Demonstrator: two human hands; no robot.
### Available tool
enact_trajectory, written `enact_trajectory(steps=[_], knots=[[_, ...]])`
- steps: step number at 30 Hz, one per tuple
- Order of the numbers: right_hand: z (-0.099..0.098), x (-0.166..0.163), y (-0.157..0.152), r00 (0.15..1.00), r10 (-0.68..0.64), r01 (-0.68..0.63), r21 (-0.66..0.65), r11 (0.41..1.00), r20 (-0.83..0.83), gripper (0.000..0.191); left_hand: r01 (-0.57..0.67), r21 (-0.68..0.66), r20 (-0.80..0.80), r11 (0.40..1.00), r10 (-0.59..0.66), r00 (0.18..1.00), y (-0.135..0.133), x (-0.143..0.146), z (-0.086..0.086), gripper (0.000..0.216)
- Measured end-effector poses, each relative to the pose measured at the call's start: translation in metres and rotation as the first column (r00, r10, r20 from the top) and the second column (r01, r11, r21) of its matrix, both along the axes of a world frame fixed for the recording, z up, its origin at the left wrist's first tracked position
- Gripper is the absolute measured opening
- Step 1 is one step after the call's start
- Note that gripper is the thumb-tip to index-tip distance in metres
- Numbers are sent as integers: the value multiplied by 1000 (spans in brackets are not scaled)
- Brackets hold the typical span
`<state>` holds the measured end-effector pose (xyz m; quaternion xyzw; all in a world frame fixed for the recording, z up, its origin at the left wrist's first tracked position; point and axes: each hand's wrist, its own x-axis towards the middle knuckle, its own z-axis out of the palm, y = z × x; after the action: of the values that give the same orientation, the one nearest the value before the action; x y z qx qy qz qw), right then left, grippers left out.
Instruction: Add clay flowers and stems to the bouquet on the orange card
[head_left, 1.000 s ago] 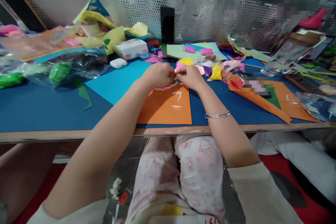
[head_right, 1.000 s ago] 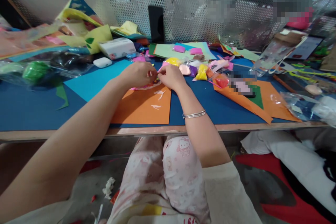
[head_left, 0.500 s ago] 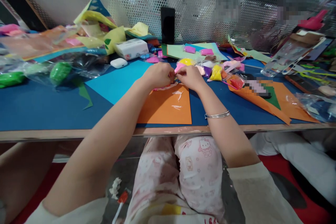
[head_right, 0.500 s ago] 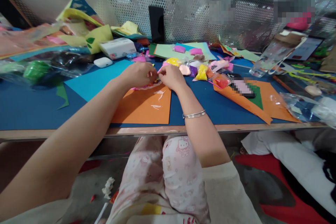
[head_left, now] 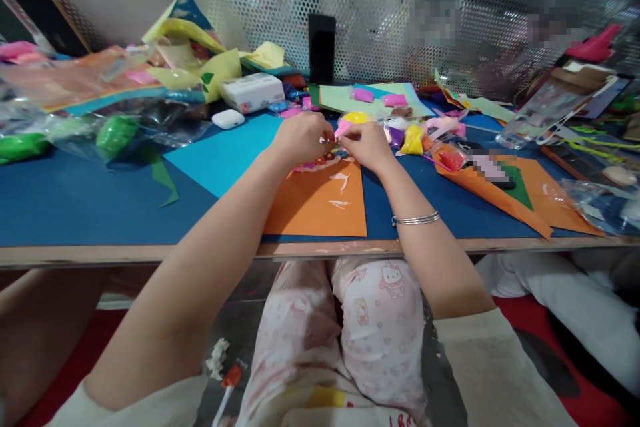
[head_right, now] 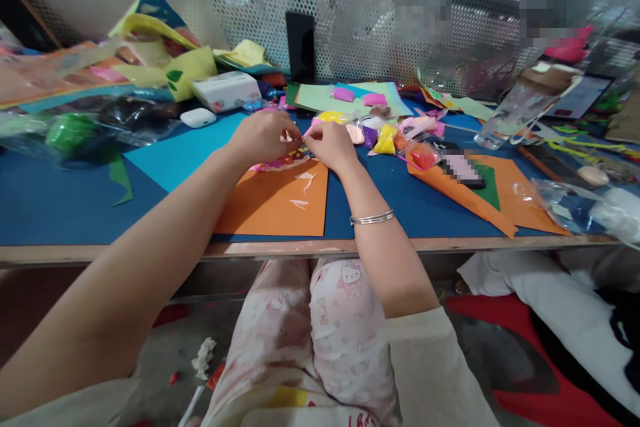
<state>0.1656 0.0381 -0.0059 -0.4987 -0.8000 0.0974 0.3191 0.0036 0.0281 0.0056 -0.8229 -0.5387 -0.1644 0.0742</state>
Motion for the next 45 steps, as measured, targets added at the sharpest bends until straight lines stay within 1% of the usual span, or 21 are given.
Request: enact_trajectory(steps=[11, 15, 22, 33, 40, 45], knots=[[1, -1, 0, 1000, 10, -10, -13, 1000, -16, 19, 16, -22, 25, 1000, -15, 1000, 2, -1, 0, 33], [1, -1, -1, 999, 12, -12, -13, 1000, -37, 19, 22, -30, 9, 999, -22, 1000, 2, 0, 1, 35], [0, 0, 0, 999, 19, -19, -4, 1000, -35, 18, 48, 1, 8, 999, -49, 999, 5, -2, -3, 35], [-1, 0, 2, 999, 24, -24, -2, 1000, -36, 18, -19, -31, 28, 999, 20, 999, 1, 1, 1, 31], [3, -2, -3, 999, 36, -38, -58, 998, -35, 23, -25, -25, 16, 999, 26, 1000, 2, 1, -1, 33], [4, -2, -4, 999, 34, -36, -67, 997, -33, 21, -36, -44, 3, 998, 36, 999, 2, 1, 0, 29]])
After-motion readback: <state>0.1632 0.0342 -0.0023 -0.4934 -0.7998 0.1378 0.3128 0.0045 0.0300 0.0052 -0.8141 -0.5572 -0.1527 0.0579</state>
